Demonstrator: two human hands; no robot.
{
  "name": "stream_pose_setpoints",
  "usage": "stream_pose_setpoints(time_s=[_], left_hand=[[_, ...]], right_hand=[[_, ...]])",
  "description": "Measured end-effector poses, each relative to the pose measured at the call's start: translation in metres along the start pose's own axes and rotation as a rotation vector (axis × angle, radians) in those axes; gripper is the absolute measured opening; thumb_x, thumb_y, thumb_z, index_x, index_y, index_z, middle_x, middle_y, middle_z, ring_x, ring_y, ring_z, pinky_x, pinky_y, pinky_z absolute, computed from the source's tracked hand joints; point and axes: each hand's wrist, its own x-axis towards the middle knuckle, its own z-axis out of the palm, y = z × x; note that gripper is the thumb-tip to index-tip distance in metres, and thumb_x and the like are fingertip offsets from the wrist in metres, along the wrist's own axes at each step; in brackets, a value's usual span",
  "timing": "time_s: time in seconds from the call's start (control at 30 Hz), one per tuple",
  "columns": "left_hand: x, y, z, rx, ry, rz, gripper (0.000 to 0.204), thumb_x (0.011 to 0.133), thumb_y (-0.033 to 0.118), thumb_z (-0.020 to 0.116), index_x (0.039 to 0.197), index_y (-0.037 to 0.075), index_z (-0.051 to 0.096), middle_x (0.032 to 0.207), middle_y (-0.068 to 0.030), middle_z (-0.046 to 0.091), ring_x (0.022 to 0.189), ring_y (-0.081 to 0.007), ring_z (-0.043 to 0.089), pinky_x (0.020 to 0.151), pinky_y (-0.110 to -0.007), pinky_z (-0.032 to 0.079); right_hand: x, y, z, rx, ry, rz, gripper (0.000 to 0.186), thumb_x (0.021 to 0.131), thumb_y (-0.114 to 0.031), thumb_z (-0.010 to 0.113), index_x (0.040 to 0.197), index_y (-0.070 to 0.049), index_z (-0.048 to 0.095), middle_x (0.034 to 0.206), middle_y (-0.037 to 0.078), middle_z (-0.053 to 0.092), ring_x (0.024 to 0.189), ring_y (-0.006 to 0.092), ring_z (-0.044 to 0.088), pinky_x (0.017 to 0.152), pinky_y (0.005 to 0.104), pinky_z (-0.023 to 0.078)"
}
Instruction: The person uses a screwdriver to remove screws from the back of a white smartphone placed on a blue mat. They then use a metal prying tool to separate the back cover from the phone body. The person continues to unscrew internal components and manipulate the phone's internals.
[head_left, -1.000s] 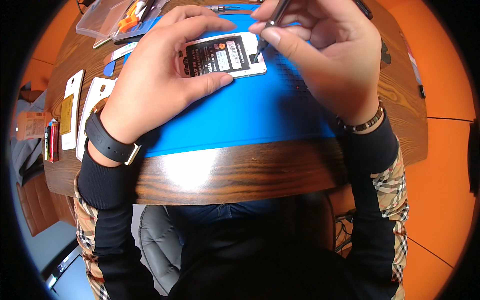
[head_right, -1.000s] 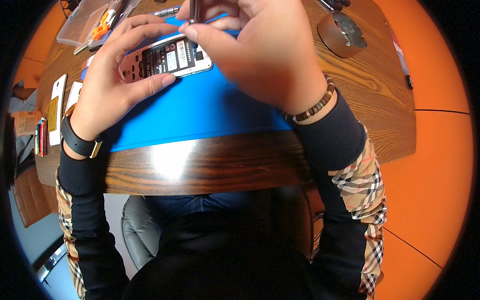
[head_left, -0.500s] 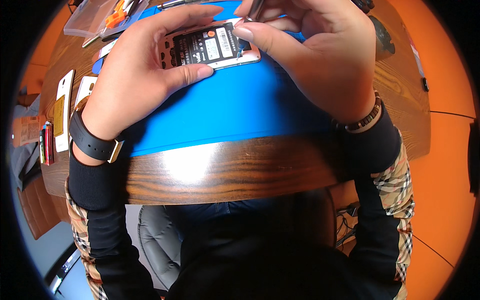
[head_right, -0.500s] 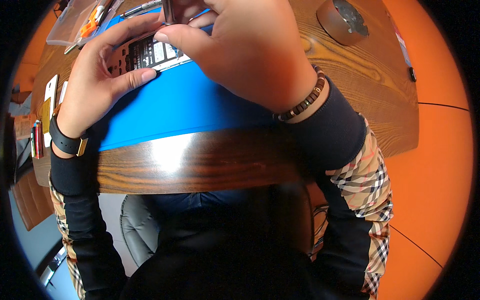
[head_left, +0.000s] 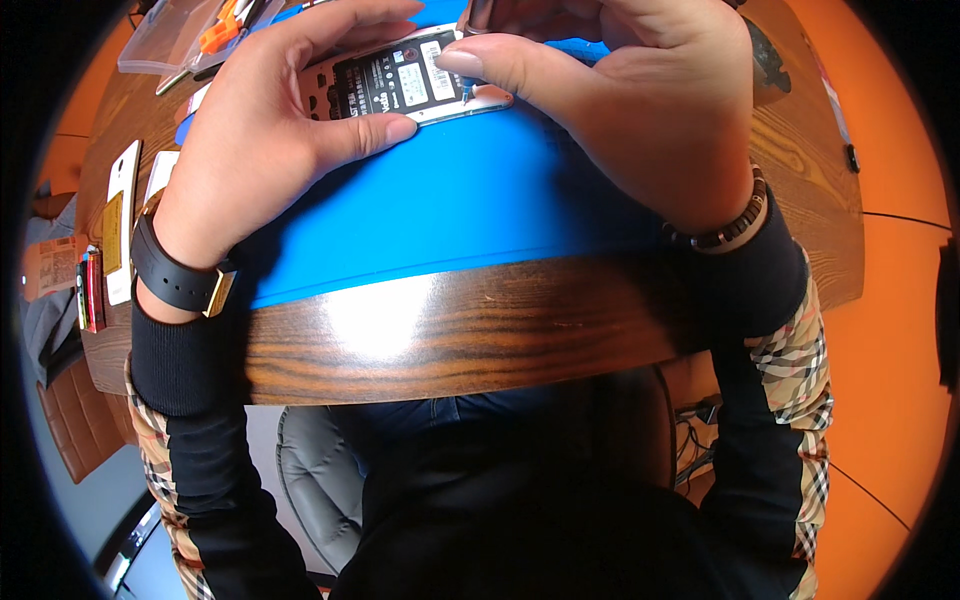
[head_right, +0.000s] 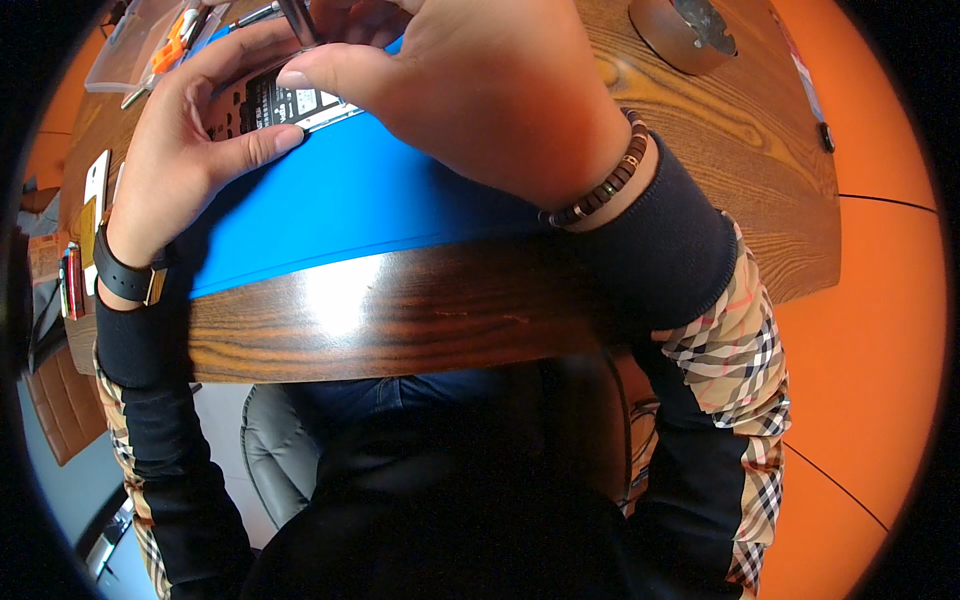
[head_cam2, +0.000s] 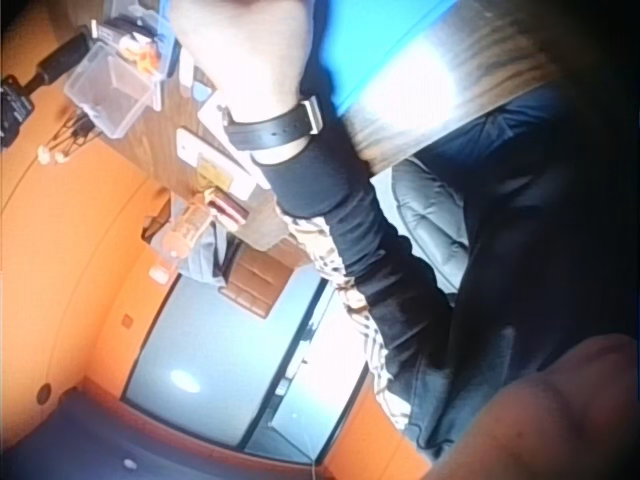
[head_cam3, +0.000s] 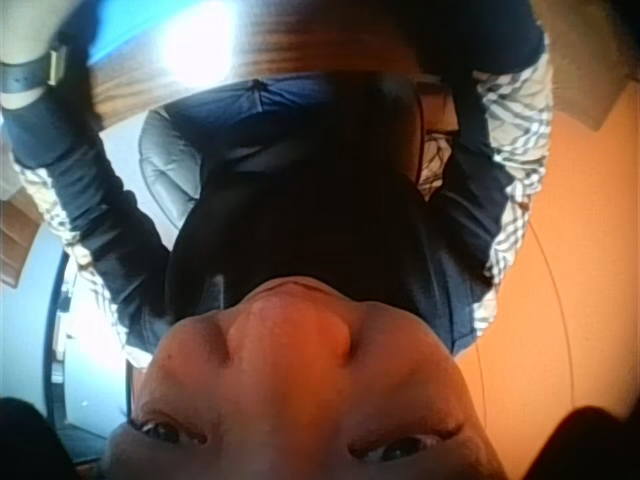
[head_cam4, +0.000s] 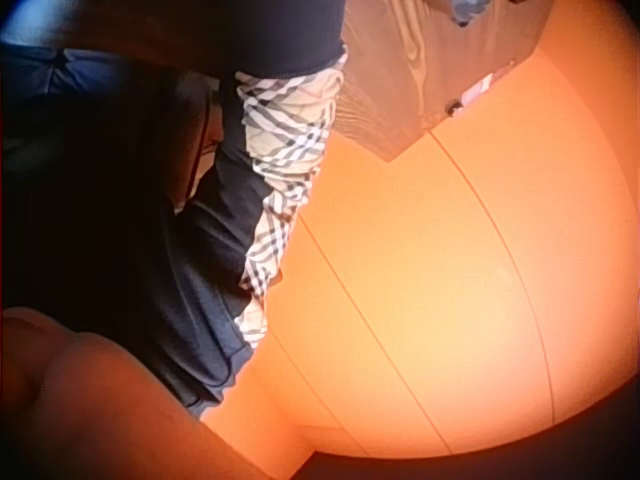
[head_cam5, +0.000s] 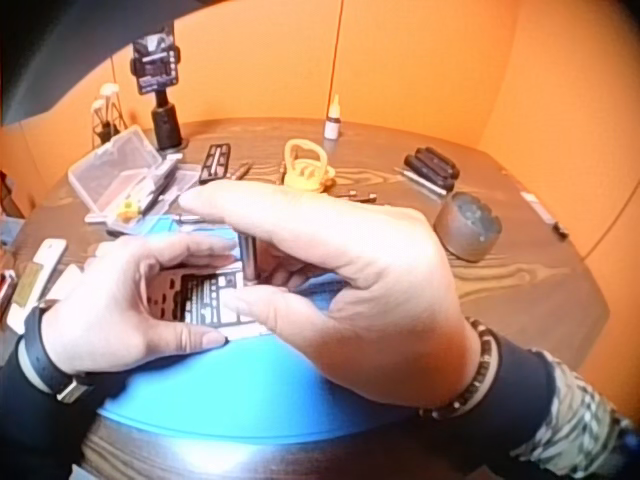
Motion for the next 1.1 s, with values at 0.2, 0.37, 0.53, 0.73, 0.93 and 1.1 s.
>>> stream_pose_setpoints(time_s=[0.2,0.37,0.53,0.73,0.93,1.1], left_hand=[[0.003,0.044,0.020,-0.008,0.121,-0.118,0.072,0.091,0.007,0.096,0.153,-0.005,0.061,0.141,-0.0142,0.072,0.135,-0.0226,0.068,0.125,-0.038,0.050],[0.015,0.041,0.017,-0.229,0.010,-0.049,0.072,0.089,0.005,0.097,0.150,-0.008,0.061,0.145,-0.0159,0.070,0.139,-0.0237,0.066,0.127,-0.039,0.049],[-0.005,0.037,0.019,-0.048,0.056,-0.144,0.073,0.089,0.006,0.098,0.151,-0.008,0.061,0.144,-0.0163,0.070,0.138,-0.0243,0.067,0.127,-0.039,0.049],[0.005,0.008,0.012,-0.212,-0.009,-0.058,0.073,0.089,0.006,0.098,0.151,-0.008,0.062,0.143,-0.0162,0.071,0.137,-0.0245,0.067,0.126,-0.039,0.050],[-0.010,0.029,0.019,-0.092,0.050,-0.188,0.071,0.089,0.005,0.098,0.150,-0.007,0.063,0.142,-0.0153,0.071,0.136,-0.0240,0.068,0.126,-0.038,0.050],[0.003,0.004,0.012,-0.244,0.004,-0.101,0.071,0.088,0.003,0.097,0.150,-0.007,0.063,0.143,-0.0150,0.071,0.137,-0.0234,0.067,0.126,-0.038,0.049]], right_hand=[[-0.002,0.032,0.014,0.170,0.079,-0.353,0.048,0.091,0.011,0.080,0.137,-0.002,0.079,0.109,0.008,0.082,0.087,0.0116,0.072,0.080,0.0255,0.062],[-0.011,0.043,0.019,0.204,0.088,-0.319,0.048,0.090,0.012,0.079,0.136,-0.002,0.078,0.104,0.005,0.078,0.084,0.0090,0.068,0.077,0.0235,0.059],[-0.014,0.043,0.020,0.235,0.098,-0.268,0.050,0.089,0.012,0.080,0.137,-0.002,0.077,0.102,0.003,0.076,0.083,0.0070,0.066,0.076,0.0218,0.057],[-0.004,0.009,0.015,0.098,0.076,-0.156,0.050,0.089,0.012,0.082,0.136,-0.003,0.077,0.103,0.004,0.077,0.082,0.0077,0.066,0.076,0.0226,0.058],[-0.014,-0.010,0.002,0.005,0.014,0.039,0.049,0.088,0.012,0.082,0.135,-0.003,0.077,0.103,0.005,0.077,0.081,0.0090,0.066,0.076,0.0232,0.058],[-0.015,0.026,0.013,0.191,0.070,-0.181,0.048,0.090,0.012,0.079,0.135,-0.003,0.077,0.101,0.005,0.076,0.082,0.0094,0.066,0.077,0.0230,0.058]])
